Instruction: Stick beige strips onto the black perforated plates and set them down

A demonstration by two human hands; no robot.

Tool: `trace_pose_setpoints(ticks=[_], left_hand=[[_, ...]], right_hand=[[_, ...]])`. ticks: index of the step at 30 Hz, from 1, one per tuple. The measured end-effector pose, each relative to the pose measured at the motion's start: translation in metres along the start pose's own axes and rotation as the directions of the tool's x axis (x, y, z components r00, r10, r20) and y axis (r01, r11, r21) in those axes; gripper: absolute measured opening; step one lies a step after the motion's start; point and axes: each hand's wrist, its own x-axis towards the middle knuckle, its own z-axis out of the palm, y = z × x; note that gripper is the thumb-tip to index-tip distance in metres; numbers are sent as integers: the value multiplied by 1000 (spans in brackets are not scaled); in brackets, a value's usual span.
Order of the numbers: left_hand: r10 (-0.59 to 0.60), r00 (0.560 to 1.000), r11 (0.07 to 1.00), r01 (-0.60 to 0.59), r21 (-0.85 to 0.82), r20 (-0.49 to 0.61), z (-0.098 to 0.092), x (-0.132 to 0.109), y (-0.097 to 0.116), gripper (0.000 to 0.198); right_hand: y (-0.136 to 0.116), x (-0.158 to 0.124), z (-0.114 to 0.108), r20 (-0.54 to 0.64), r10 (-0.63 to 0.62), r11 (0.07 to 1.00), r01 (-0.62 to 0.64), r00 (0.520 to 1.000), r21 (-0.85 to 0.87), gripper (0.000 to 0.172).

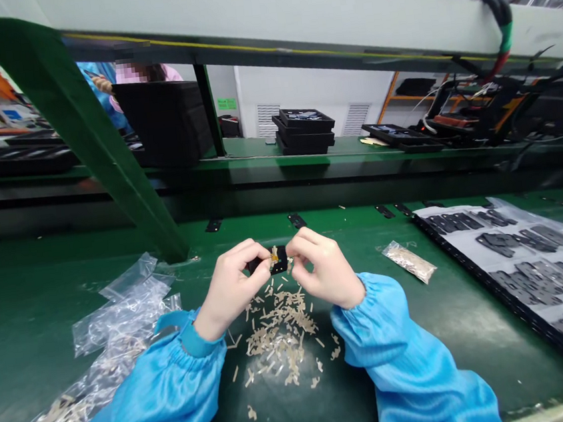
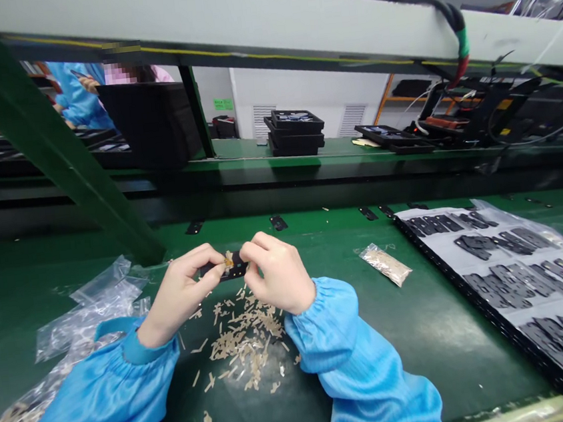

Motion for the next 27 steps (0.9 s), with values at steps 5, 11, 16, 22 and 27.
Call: trace_pose_setpoints(ticks=[5,11,16,22,27], left_hand=[[50,998,999,-50,10,31,-2,-2,3,14],[118,993,991,-119,53,27,-1,-1,6,14],[162,986,982,-165,86,46,-2,-2,7,13],[131,988,990,-135,50,83,-6,-2,6,13],[22,995,998,-17,-54,98,-11,2,5,15]], right_hand=[[-6,0,1,-16,10,981,-7,1000,193,12],[-6,2,1,-4,6,961,-5,1000,277,11],[-3,4,0,42,-26,942,10,999,336,11],[1,6,-3,67,-30,925,2,997,380,13],[2,6,-6,-22,44,943,-34,999,330,16]])
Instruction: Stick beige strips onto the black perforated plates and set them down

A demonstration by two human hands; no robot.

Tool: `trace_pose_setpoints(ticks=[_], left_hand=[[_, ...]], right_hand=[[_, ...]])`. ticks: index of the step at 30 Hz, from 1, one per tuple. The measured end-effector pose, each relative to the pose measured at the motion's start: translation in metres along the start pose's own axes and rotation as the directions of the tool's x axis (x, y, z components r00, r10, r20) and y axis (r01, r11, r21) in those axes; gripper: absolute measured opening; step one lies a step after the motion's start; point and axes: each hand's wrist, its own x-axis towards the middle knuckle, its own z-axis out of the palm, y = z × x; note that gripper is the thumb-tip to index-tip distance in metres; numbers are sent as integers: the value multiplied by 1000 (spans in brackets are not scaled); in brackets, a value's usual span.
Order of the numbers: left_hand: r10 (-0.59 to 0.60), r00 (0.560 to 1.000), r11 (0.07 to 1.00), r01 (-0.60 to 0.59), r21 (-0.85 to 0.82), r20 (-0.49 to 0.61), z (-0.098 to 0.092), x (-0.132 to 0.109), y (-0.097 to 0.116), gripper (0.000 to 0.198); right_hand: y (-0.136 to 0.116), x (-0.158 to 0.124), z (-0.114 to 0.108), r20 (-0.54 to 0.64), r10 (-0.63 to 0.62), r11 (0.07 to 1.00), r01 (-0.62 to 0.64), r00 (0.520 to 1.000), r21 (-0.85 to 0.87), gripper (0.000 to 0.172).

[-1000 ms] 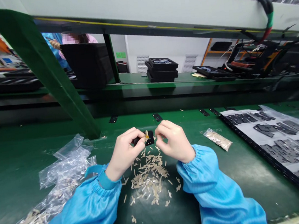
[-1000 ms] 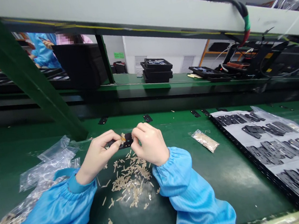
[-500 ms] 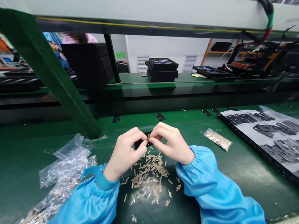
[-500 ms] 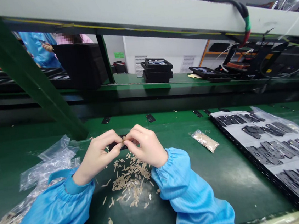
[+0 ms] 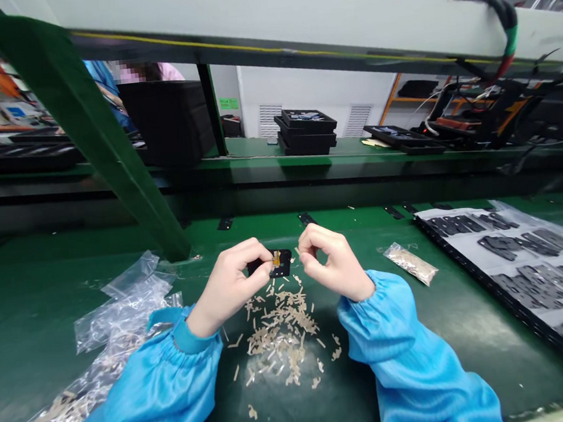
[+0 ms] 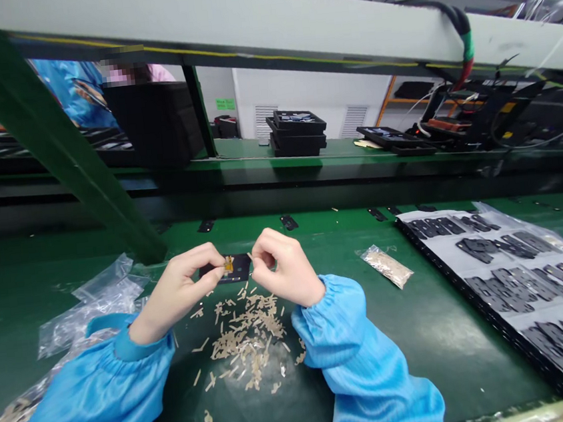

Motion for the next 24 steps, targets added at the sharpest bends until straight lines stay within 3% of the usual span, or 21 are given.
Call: trace_pose_setpoints(ticks=[6,9,16,24], left_hand=[[-160,985,918,174,-356,70,-2,2,-3,17],[-202,969,837,246,-488,142,-2,1,-6,17],[-208,939,743,335,-579,276,0,-2,-5,15],[-240,925,676,378,-633,296,-1,0,-2,16]], right_hand=[[-3,-4,1,115,-27,981,49,993,-186,24],[-5,-6,2,126,-101,965,128,987,-229,11],[-9,-7,9,22,-342,892,332,939,-308,19],[-8,-7,9,-18,-374,884,350,927,-310,18]])
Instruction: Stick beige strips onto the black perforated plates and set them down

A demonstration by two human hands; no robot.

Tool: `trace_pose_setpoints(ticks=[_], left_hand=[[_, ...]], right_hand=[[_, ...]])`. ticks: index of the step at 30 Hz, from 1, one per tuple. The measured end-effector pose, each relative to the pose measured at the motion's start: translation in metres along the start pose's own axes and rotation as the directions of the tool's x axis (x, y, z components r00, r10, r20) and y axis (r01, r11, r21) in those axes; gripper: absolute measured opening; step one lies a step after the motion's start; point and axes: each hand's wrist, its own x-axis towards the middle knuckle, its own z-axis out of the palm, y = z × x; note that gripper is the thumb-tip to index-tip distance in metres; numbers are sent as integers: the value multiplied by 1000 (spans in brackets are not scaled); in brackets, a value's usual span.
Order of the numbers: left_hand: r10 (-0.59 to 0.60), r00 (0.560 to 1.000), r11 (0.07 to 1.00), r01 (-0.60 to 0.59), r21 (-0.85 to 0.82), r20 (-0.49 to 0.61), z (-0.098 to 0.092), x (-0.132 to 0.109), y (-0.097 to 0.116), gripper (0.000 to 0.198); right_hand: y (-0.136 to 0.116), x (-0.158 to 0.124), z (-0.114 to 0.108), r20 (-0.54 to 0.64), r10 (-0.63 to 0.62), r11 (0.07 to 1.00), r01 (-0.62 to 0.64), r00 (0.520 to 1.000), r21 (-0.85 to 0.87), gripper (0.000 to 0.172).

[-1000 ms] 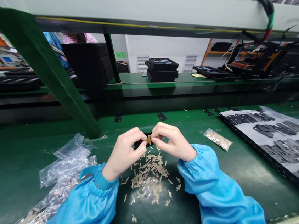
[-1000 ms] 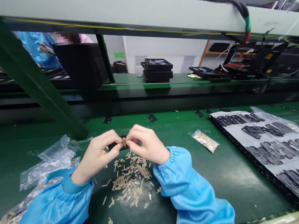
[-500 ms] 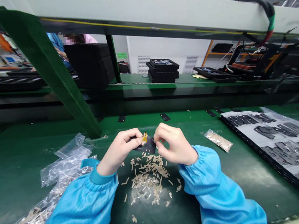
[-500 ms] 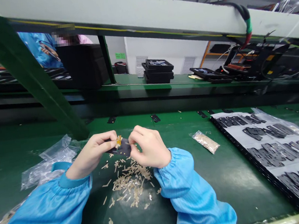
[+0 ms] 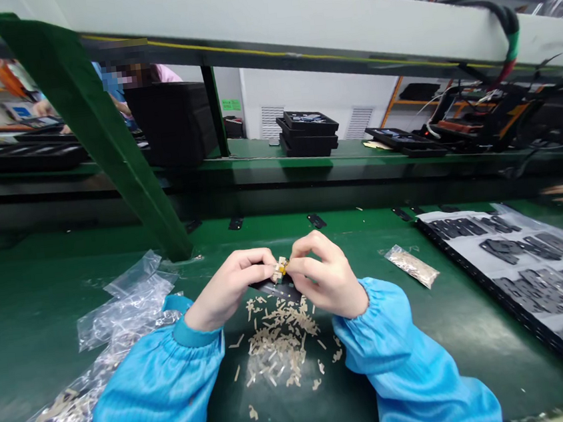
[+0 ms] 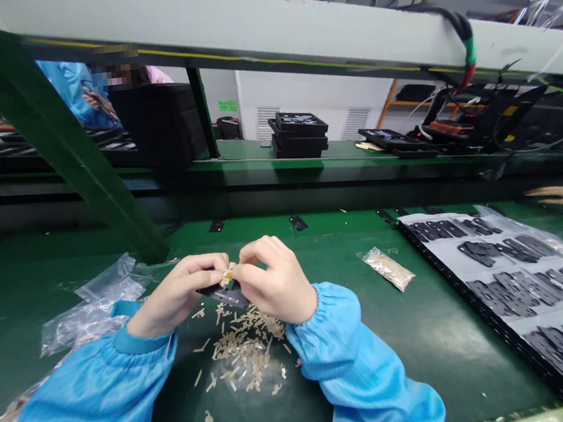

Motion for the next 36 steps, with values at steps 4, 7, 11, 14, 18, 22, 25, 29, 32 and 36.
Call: trace_pose_setpoints(ticks=[4,7,11,14,18,22,25,29,32,36], left_hand=[[52,996,999,-51,6,-71,1,2,-1,17],[152,968,987,-137,87,-202,4,2,-6,15],[289,906,942,-211,263,-310,11,1,-11,14],[345,889,907,-233,350,-302,16,0,-9,15],[364,897,874,-236,426,-251,14,1,-8,14],[336,893,903,-216,371,-299,14,2,-14,14],[304,917,942,-249,226,-257,21,4,-21,14],[311,893,942,-245,228,-324,29,5,-27,14],[341,851,935,-260,243,-399,30,2,-24,13],[325,876,940,-259,221,-355,31,-1,-19,14]], right_hand=[[0,1,-3,-47,122,986,-115,991,124,14],[1,2,-1,-102,379,894,-336,920,296,9],[3,0,7,30,634,649,-553,773,522,29],[4,-2,10,104,634,583,-562,766,586,38],[7,-2,6,72,629,605,-546,774,579,41],[7,1,6,-33,716,520,-501,698,692,40],[2,2,13,8,754,407,-477,657,779,44],[-7,-1,23,52,748,420,-534,661,734,46],[-10,-4,24,15,726,528,-572,687,628,47],[-8,-5,21,18,684,593,-570,730,569,48]])
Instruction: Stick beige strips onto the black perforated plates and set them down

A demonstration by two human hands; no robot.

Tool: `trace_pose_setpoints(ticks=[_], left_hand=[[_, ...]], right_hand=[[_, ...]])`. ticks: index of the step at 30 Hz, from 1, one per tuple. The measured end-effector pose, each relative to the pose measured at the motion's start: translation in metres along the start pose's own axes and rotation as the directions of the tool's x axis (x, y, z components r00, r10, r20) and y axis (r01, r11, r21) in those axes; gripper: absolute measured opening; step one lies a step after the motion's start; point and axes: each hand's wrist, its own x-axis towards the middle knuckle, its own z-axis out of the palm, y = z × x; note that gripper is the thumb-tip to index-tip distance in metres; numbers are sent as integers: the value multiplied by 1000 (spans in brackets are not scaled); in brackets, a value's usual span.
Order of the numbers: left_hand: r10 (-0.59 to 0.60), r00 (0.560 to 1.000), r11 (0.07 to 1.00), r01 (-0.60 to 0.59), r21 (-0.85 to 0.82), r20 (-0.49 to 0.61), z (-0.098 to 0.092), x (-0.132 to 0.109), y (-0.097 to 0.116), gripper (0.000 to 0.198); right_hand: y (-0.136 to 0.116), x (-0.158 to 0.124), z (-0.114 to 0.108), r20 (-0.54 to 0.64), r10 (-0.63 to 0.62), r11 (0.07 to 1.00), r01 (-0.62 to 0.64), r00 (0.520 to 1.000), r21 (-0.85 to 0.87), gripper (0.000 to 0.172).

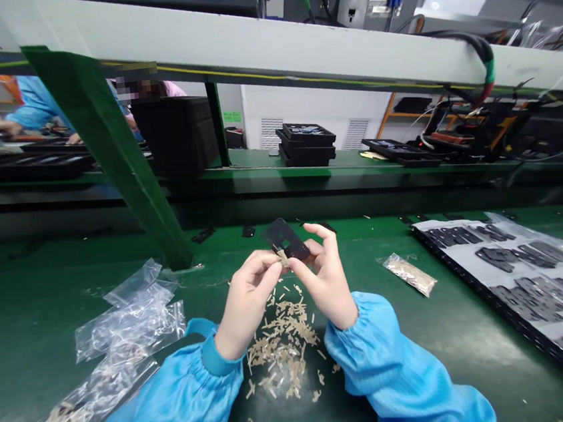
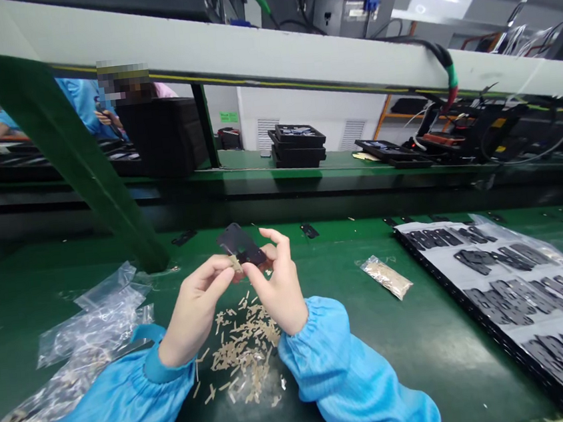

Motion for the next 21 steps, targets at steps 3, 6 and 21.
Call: trace_pose_setpoints(ticks=[3,6,21], left_hand=[[-16,1000,999,17,-33,20,1,0,-1,14],[-19,1000,999,19,-45,2,-1,2,-2,14],[442,897,737,-360,571,-5,-13,-3,13,12]], right_hand=[[0,0,-1,19,-20,999,21,1000,-50,52],[1,1,0,64,-24,998,28,998,-62,56],[-10,5,-10,-52,-158,959,140,986,-247,9]])
